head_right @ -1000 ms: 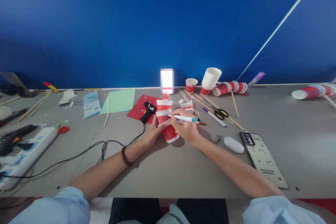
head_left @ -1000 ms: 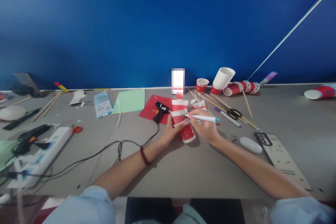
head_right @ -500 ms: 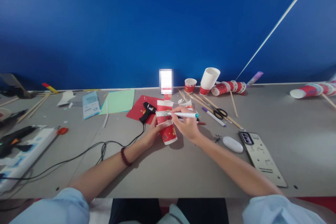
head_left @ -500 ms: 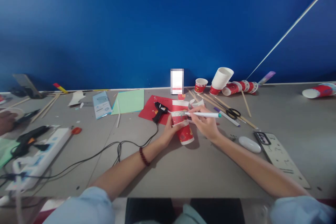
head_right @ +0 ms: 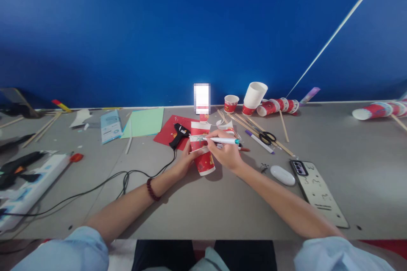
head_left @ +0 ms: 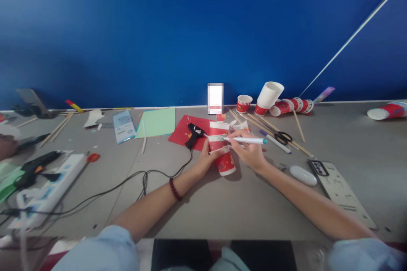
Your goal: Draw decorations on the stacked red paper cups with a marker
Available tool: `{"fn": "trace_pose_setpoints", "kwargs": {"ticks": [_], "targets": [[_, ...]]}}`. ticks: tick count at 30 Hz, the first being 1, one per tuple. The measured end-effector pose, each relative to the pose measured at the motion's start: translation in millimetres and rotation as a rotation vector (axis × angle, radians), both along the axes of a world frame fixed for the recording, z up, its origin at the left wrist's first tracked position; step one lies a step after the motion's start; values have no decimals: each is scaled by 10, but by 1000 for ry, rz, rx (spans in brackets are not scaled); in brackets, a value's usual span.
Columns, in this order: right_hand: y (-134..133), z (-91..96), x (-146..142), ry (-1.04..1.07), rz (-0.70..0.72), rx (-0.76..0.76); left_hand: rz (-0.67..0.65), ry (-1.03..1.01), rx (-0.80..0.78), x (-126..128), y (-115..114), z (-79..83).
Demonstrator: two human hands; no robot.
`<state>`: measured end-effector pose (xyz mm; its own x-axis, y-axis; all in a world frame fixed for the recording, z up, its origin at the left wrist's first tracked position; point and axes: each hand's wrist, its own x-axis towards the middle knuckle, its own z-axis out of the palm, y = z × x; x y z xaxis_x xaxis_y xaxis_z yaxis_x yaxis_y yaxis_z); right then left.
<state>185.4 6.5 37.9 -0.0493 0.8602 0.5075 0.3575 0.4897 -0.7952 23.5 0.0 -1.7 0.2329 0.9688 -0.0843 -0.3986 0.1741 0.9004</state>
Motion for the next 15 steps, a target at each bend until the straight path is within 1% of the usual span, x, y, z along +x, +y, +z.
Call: {"fn": "trace_pose_setpoints", "kwargs": {"ticks": [5, 12, 15], "targets": [[5, 18, -4, -21, -20, 34, 5, 20, 5, -5, -3, 19], [8, -45, -8, -13, -4, 22, 1, 49, 27, -2, -13, 62], [8, -41, -5, -16, -2, 28, 1, 50, 22, -2, -17, 72]]}}
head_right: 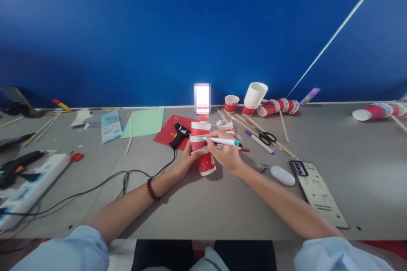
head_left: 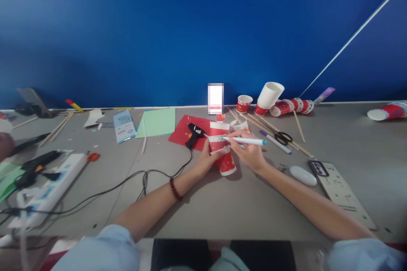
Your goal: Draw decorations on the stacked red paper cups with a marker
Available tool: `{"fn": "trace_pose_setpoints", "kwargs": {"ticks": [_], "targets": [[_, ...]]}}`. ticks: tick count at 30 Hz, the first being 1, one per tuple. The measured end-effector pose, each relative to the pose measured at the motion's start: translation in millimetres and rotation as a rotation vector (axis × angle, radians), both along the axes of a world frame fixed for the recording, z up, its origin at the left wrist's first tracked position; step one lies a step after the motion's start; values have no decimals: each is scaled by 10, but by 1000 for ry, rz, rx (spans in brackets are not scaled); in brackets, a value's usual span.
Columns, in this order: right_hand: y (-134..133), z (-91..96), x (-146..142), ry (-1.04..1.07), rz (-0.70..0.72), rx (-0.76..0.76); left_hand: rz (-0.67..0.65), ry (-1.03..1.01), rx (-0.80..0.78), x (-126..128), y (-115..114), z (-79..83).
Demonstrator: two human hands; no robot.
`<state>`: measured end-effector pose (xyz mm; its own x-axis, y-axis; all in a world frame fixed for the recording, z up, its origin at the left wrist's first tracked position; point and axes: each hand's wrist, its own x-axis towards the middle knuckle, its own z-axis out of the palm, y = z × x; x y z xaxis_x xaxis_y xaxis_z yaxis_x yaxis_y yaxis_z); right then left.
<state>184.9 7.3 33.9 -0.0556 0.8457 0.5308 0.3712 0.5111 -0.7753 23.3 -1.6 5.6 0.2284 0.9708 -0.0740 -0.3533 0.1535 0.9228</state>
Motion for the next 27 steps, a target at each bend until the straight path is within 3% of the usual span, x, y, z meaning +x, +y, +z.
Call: {"fn": "trace_pose_setpoints", "kwargs": {"ticks": [9, 27], "targets": [[-2, 105, -4, 4, -1, 62, -11, -9, -7, 0, 6, -22], [0, 76, -11, 60, -4, 25, -19, -18, -5, -2, -5, 0]]}}
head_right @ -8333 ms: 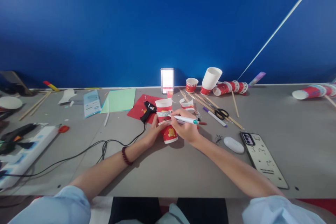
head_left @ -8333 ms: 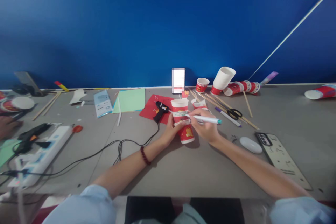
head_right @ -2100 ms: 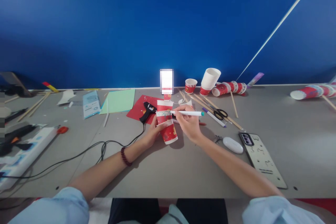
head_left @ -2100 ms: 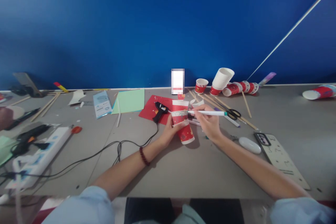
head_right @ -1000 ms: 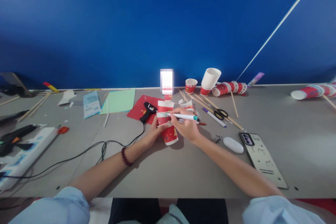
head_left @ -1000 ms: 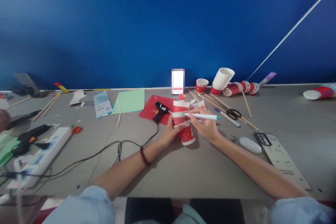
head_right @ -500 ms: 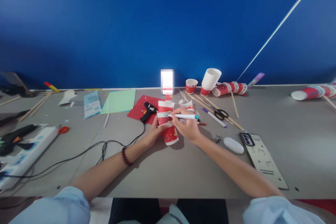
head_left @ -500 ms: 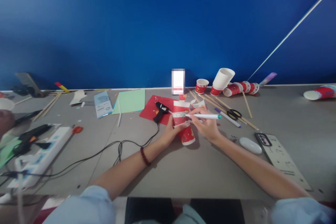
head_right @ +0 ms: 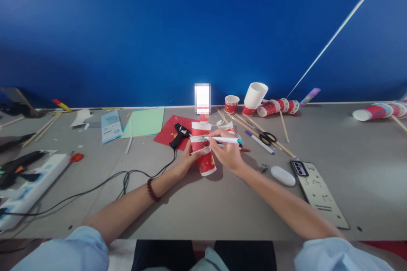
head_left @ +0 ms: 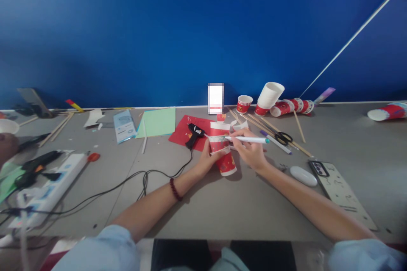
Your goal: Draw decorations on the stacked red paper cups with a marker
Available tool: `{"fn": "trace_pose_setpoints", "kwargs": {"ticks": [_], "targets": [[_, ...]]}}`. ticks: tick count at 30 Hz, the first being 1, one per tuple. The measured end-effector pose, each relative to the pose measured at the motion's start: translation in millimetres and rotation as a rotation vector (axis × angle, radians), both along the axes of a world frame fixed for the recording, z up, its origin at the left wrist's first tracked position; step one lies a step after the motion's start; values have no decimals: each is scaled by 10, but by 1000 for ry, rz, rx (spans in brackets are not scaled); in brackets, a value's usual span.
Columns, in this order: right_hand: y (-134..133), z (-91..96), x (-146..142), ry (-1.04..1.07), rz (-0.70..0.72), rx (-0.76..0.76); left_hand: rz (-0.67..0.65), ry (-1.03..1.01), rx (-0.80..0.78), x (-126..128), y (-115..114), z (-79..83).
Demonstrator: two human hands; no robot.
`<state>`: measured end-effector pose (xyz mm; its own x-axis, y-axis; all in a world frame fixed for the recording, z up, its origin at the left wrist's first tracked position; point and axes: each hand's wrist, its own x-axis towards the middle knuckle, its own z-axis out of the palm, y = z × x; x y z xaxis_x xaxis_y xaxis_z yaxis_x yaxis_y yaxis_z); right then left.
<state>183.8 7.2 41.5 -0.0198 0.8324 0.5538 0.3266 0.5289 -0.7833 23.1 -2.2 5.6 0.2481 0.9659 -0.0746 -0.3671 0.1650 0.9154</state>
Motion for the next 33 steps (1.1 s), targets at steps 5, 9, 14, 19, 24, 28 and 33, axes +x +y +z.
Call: {"fn": "trace_pose_setpoints", "kwargs": {"ticks": [5, 9, 14, 19, 24, 28, 33], "targets": [[-14, 33, -14, 11, 18, -6, 10, 3, 17, 2, 4, 15], [-18, 51, -20, -11, 13, 12, 16, 4, 11, 1, 5, 14], [-13, 58, -20, -20, -4, 24, 0, -3, 5, -2, 7, -5], [-14, 64, -17, -19, -2, 23, -1, 15, 5, -4, 12, -22], [-10, 19, -4, 57, -27, -46, -8, 25, 9, -6, 3, -2], [7, -55, 19, 161, -91, -109, 29, 31, 16, 0, 10, -5], [-6, -88, 29, 122, -38, -41, 51, 16, -5, 8, 28, -61]]}}
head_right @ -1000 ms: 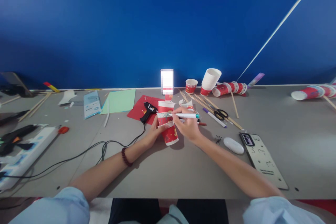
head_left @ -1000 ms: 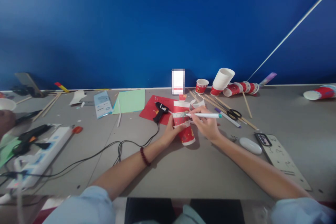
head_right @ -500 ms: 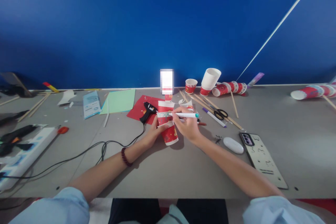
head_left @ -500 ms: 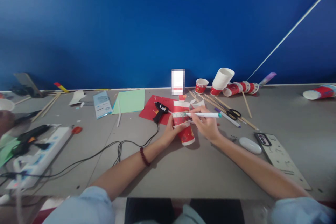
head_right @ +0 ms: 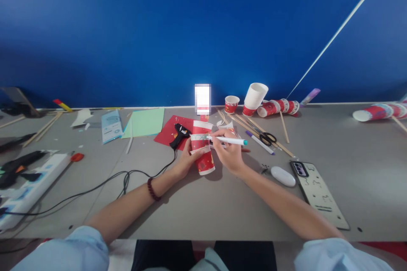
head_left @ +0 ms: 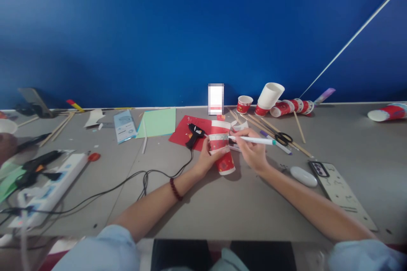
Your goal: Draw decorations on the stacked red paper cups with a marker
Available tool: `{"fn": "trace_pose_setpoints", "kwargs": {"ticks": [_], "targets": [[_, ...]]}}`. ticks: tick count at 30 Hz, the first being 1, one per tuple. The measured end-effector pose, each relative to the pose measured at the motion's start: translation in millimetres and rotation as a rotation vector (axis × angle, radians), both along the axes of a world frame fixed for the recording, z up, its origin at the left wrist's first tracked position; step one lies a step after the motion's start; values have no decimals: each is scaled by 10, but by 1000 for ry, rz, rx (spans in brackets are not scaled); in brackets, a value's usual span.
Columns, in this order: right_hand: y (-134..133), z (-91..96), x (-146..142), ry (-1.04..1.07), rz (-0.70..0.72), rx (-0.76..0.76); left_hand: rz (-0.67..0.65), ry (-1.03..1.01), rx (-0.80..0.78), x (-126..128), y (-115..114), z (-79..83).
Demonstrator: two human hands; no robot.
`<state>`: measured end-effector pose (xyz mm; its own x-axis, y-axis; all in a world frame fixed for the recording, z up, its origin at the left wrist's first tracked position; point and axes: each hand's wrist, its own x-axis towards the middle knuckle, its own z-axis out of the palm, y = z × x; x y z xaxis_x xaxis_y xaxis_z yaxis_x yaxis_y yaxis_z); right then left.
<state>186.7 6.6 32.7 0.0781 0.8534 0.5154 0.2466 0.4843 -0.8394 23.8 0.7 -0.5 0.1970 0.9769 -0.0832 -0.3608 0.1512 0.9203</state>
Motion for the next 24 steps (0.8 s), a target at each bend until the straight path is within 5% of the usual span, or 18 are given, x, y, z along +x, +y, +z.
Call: {"fn": "trace_pose_setpoints", "kwargs": {"ticks": [11, 24], "targets": [[-91, 116, -58, -261, -7, 161, -23, -15, -3, 5, -16, 15], [-74, 145, -61, -311, -35, 183, -58, -15, 21, 4, -33, 77]]}}
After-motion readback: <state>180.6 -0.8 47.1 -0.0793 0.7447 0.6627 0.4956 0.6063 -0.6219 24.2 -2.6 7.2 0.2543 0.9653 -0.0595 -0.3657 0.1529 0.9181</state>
